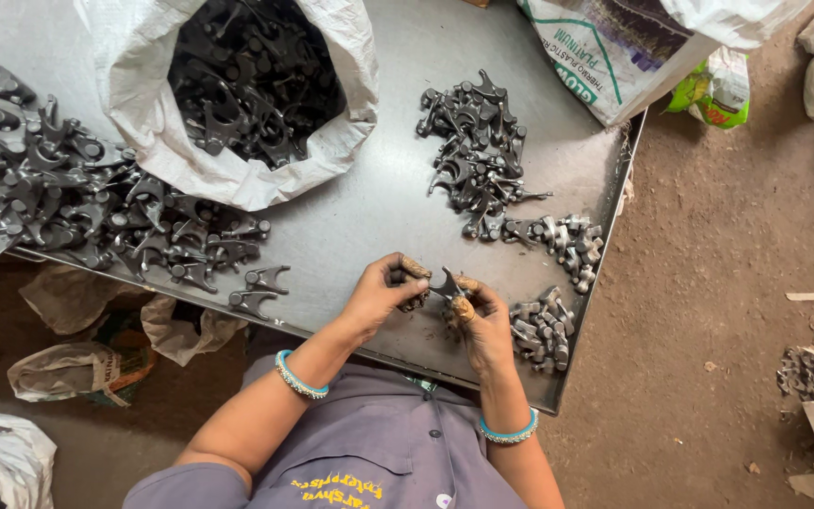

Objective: The person sorts small metal castings on a work table, picking up individual pieces, turning them in their hands, and placing selected pieces into a large white sack on the table. They occasionally gather pieces from the table surface and reach into the sack while continuing to sort.

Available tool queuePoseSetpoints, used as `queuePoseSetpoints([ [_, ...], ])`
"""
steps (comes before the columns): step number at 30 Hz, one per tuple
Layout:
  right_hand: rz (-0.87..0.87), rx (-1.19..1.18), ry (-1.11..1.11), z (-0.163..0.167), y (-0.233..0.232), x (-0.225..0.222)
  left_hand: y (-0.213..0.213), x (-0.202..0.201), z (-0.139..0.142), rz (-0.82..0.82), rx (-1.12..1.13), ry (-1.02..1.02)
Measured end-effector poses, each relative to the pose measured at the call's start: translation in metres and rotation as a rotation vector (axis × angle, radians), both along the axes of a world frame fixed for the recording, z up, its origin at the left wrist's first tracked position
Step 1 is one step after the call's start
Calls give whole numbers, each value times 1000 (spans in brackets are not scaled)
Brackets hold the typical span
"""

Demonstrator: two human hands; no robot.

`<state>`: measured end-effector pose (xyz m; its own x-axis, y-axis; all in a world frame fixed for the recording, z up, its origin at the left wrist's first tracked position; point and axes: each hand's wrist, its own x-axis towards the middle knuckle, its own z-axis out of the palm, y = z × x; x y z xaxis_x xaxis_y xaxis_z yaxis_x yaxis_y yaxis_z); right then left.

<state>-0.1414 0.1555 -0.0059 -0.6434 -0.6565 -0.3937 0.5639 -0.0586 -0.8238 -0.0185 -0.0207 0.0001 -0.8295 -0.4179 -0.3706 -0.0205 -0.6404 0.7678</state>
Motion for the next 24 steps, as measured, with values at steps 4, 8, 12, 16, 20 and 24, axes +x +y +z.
queuePoseSetpoints([
  [4,17,16,109,-3,-2,1,-3,-3,-1,-26,-12,-35],
  [8,10,32,200,12,-9,8,3,-3,6,39,-90,27],
  [12,174,322,749,44,-24,8,2,-7,15,68,213,-173],
  [16,36,719,1594,61,-58,-18,-11,-10,20,122,283,-192],
  [20,89,812,1522,54,-87,-37,-21,-6,22,159,246,-164],
  [24,129,819,1402,43,-80,-30,-23,-1,23,174,236,-184],
])
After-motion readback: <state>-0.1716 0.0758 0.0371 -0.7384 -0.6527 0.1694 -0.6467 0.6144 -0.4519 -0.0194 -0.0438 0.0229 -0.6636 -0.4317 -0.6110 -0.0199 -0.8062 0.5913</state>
